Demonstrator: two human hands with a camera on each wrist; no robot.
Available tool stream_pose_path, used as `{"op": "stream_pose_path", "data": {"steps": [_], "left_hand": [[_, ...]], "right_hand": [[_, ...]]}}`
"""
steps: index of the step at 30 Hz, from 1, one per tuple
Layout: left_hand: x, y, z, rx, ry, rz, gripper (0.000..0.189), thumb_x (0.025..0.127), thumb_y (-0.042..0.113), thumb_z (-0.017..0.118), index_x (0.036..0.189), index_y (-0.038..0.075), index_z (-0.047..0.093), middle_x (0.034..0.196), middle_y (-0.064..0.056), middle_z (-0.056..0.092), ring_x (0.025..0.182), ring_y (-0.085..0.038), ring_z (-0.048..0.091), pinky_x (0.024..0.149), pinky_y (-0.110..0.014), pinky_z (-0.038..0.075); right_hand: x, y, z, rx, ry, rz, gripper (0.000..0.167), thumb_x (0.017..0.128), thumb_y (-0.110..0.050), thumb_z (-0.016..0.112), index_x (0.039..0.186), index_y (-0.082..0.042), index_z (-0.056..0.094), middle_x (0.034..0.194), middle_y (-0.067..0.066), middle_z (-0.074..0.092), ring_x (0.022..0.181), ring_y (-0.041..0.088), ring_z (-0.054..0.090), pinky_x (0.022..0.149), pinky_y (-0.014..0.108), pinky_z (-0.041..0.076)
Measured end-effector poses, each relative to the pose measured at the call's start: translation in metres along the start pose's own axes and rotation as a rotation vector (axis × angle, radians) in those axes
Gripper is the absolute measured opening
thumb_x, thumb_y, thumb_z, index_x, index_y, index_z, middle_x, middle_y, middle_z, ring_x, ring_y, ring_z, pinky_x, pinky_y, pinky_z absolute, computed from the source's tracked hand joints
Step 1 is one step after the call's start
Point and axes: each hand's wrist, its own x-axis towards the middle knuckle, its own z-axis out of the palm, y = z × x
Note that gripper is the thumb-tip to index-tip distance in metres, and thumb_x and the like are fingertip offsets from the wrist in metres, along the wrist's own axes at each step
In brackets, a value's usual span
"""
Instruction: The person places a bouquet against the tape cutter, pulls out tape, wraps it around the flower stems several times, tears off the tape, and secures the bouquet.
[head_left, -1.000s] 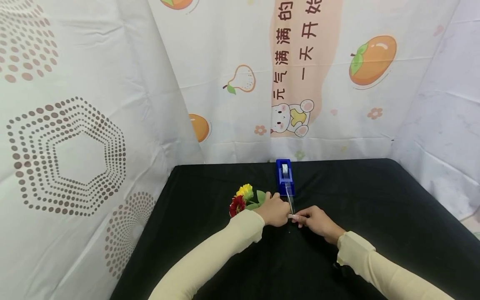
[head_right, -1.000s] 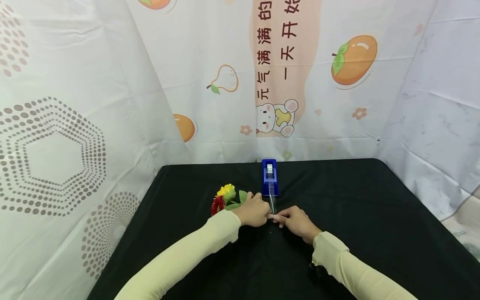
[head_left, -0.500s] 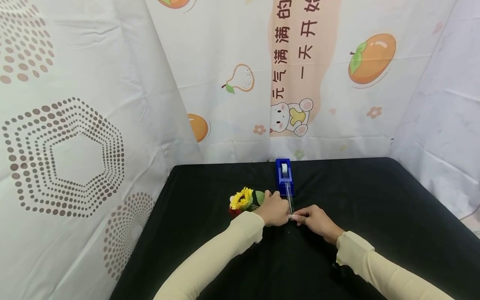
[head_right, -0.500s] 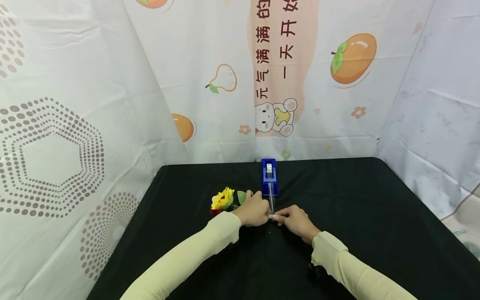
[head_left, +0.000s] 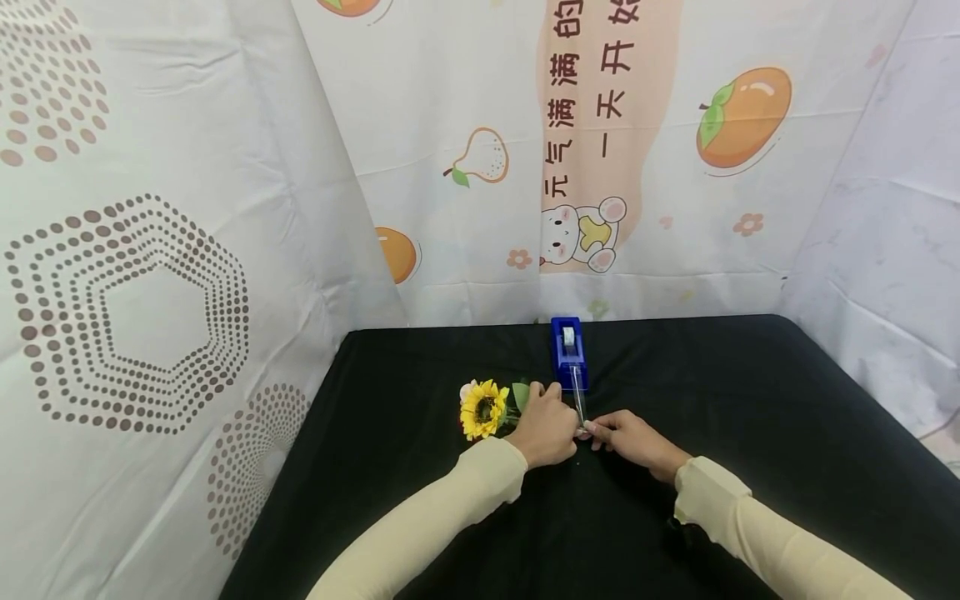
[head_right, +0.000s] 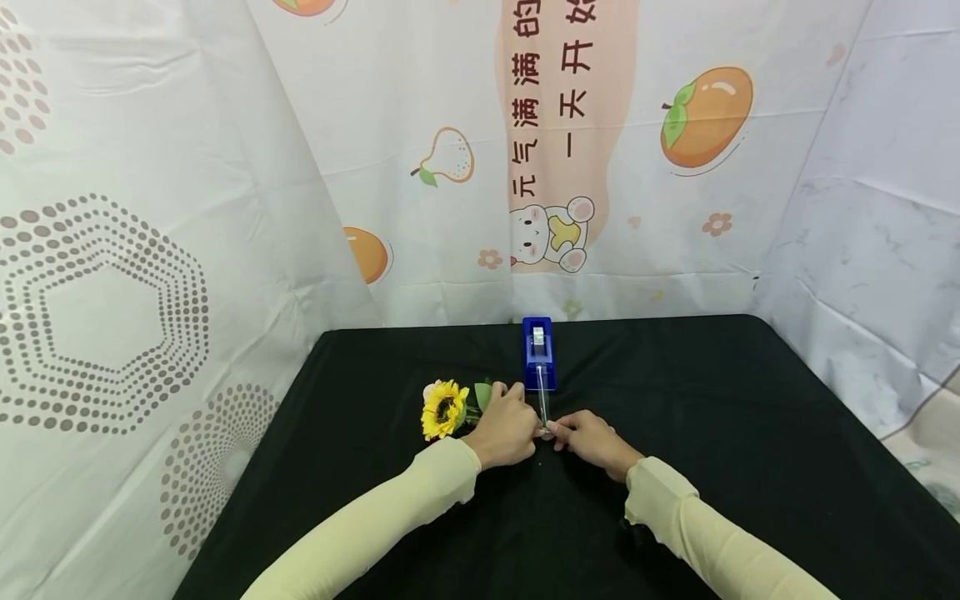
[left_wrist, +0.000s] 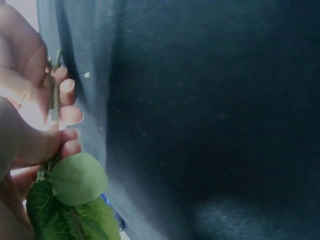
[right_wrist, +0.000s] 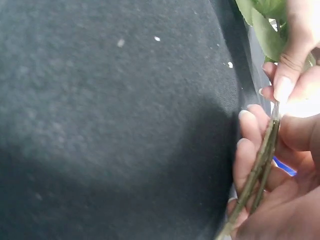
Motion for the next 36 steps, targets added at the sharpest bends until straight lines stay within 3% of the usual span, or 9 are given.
{"op": "stream_pose_path", "data": {"steps": [6,12,16,26,31,36], "left_hand": [[-0.005,0.001,0.004,0.045,0.090,0.018,0.026,0.080,0.030,0.077,0.060,0.026,0.061,0.058,0.010,0.055,0.084,-0.015,0.041,0.081,-0.039,0.027],[-0.006,0.001,0.008,0.066,0.109,0.029,0.021,0.080,0.031,0.077,0.063,0.027,0.065,0.068,0.010,0.065,0.087,-0.016,0.042,0.081,-0.039,0.028],[-0.002,0.001,0.004,0.032,0.035,0.021,0.025,0.084,0.029,0.075,0.062,0.026,0.062,0.065,0.010,0.062,0.084,-0.016,0.041,0.079,-0.039,0.026],[0.013,-0.008,-0.016,-0.204,-0.265,-0.069,0.036,0.101,0.037,0.062,0.067,0.025,0.062,0.067,0.011,0.059,0.085,-0.015,0.046,0.084,-0.041,0.027],[0.018,-0.012,-0.023,-0.316,-0.355,-0.115,0.037,0.103,0.037,0.059,0.070,0.022,0.062,0.069,0.009,0.059,0.082,-0.014,0.049,0.085,-0.041,0.025],[0.019,-0.012,-0.025,-0.353,-0.373,-0.132,0.039,0.102,0.036,0.060,0.067,0.020,0.061,0.066,0.005,0.059,0.078,-0.014,0.051,0.084,-0.041,0.026]], "right_hand": [[-0.001,-0.003,-0.003,-0.013,-0.073,-0.034,0.032,0.110,-0.021,0.049,0.107,-0.001,0.074,0.084,0.008,0.065,0.076,0.022,0.055,0.069,0.034,0.044],[0.001,-0.003,-0.004,-0.022,-0.080,-0.062,0.029,0.108,-0.020,0.052,0.101,-0.001,0.074,0.080,0.007,0.065,0.073,0.021,0.055,0.067,0.031,0.044],[0.003,0.000,-0.004,-0.010,-0.050,-0.070,0.027,0.107,-0.019,0.056,0.096,-0.001,0.073,0.079,0.005,0.065,0.071,0.019,0.055,0.063,0.028,0.043],[0.003,0.002,-0.003,-0.016,0.022,-0.052,0.022,0.104,-0.015,0.060,0.103,-0.005,0.079,0.082,0.005,0.069,0.075,0.020,0.056,0.065,0.029,0.044],[0.003,0.000,-0.002,-0.047,0.064,-0.070,0.020,0.102,-0.017,0.064,0.097,-0.006,0.079,0.080,0.003,0.069,0.075,0.017,0.055,0.064,0.028,0.043],[0.002,-0.001,-0.002,-0.079,0.086,-0.098,0.019,0.101,-0.019,0.066,0.095,-0.007,0.079,0.079,0.001,0.068,0.077,0.016,0.056,0.069,0.030,0.043]]}}
